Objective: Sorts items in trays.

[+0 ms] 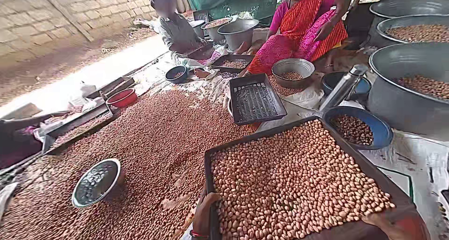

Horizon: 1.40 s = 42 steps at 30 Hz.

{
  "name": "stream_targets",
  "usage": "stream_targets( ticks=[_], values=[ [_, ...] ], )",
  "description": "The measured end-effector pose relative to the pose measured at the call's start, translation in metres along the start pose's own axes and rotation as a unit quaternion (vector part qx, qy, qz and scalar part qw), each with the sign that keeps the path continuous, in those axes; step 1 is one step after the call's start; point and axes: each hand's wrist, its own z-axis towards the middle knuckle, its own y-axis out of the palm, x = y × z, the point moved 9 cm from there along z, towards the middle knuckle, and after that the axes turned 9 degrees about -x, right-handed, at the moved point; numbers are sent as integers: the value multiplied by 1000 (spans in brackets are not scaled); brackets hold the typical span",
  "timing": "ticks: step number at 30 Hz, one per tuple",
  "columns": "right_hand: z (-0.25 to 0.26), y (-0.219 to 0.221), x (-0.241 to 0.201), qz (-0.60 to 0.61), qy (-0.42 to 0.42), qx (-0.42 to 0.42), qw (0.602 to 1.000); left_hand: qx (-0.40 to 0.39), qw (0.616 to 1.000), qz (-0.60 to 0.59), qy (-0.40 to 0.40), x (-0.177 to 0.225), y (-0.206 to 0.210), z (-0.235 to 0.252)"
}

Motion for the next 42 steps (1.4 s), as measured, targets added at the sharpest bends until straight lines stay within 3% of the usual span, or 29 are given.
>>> stream_targets(
  ticks=[5,8,11,13,17,25,27,31,38,40,42],
  values=[
    [113,145,-32,71,68,-107,989,100,980,85,148,128,-27,30],
    [162,243,-45,128,116,-205,963,118,959,113,232,217,-7,66],
    [186,325,-54,169,134,-299,930,118,945,107,286,272,28,121],
    [192,364,-64,176,130,-354,909,101,943,92,302,290,57,161],
    [223,402,-70,195,117,-368,901,37,953,46,297,305,98,238],
    [259,431,-70,223,154,-356,894,38,956,123,264,320,117,288],
    [256,428,-71,204,173,-352,897,18,942,158,295,324,137,280],
    [255,424,-71,105,139,-358,917,16,872,329,363,344,191,227],
    [208,428,-108,-36,84,-361,928,17,676,459,576,321,265,93],
    [197,436,-119,19,-75,-492,867,33,641,463,612,306,266,63],
    [135,407,-154,30,-312,-612,726,33,645,440,623,295,252,33]
  ],
)
